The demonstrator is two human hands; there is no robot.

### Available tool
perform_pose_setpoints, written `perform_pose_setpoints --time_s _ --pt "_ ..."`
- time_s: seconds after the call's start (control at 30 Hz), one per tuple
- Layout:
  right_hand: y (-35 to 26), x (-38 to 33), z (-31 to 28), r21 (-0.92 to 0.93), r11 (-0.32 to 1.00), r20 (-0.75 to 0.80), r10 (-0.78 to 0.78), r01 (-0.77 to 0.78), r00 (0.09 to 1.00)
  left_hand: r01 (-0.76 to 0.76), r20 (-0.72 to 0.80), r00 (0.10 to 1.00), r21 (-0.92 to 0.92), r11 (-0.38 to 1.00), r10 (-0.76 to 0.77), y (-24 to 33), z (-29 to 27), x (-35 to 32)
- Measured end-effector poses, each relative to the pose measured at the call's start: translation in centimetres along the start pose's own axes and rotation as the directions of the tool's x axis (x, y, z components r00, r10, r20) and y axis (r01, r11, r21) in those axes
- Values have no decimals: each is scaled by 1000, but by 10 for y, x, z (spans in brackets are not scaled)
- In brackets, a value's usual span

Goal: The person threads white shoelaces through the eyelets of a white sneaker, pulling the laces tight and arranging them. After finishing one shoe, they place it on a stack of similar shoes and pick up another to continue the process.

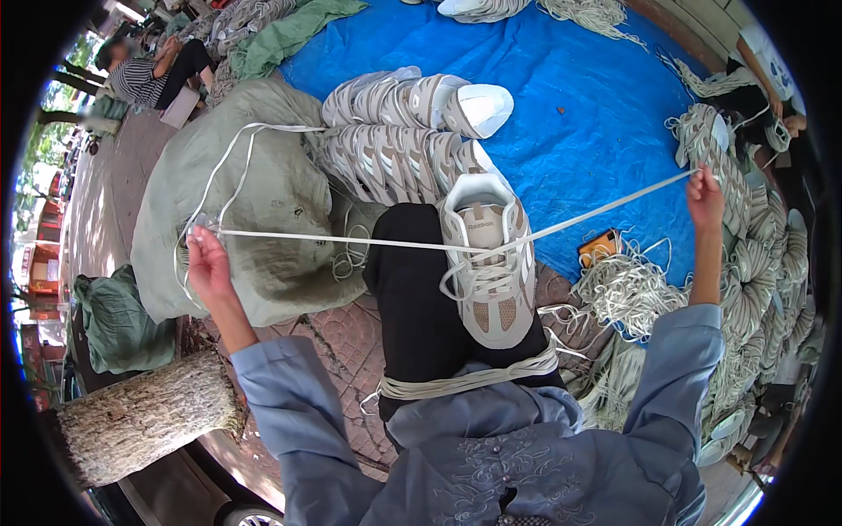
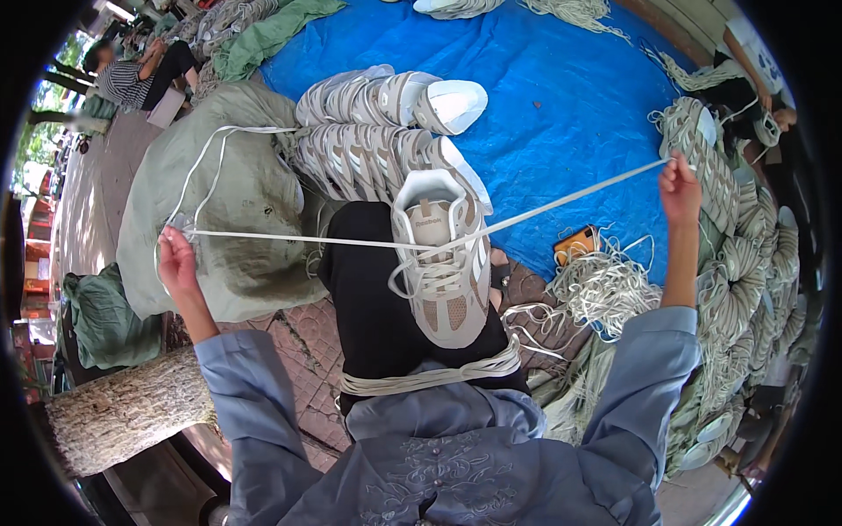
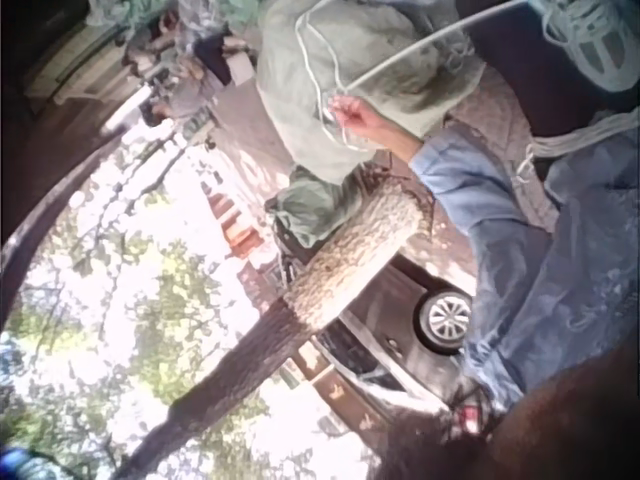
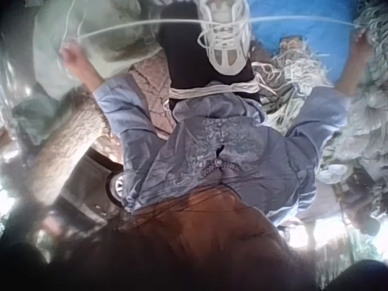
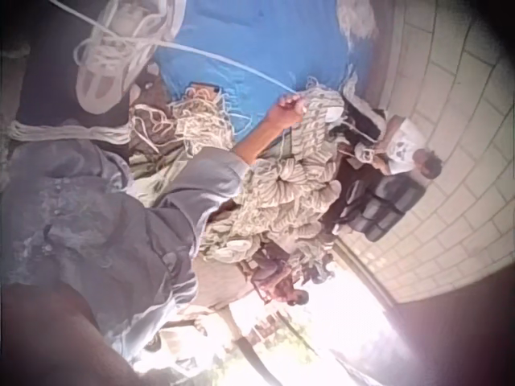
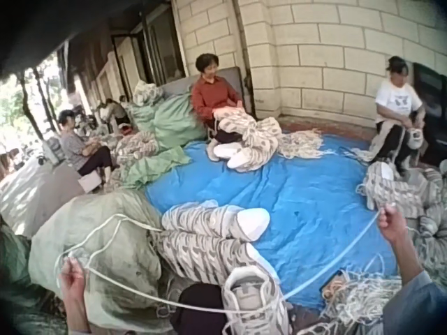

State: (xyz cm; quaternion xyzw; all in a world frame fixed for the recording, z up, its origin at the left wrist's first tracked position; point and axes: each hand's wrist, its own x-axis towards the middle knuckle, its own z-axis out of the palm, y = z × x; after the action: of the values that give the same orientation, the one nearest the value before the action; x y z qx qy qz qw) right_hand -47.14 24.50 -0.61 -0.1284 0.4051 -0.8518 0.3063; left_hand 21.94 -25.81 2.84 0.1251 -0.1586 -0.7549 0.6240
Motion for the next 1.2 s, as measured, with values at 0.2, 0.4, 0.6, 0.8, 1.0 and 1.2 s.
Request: perform_pose_setpoints --time_s 0.2,0.4,0.6,0.8,1.0,1.2 --pt "-60 3 -59 -91 995 -103 -51 42 993 -22 -215 963 533 846 160 12 -11 27" --pt "-144 -4 -132 -159 978 -105 -154 136 982 -114 132 990 950 292 -43 -95 77 -44" --pt "-127 -10 -97 -660 746 -370 -219 -89 903 -175 210 952 970 169 -222 -160 113 -99" --pt "58 -69 125 -817 537 -83 252 -211 964 -101 165 907 978 182 -388 -194 113 -122" --pt "171 -132 201 -908 344 -10 558 -241 830 -383 339 768 923 34 -543 -246 107 -171" --pt "197 -145 208 -801 525 -3 477 -288 879 -755 561 539 653 -64 -628 -280 111 -182"
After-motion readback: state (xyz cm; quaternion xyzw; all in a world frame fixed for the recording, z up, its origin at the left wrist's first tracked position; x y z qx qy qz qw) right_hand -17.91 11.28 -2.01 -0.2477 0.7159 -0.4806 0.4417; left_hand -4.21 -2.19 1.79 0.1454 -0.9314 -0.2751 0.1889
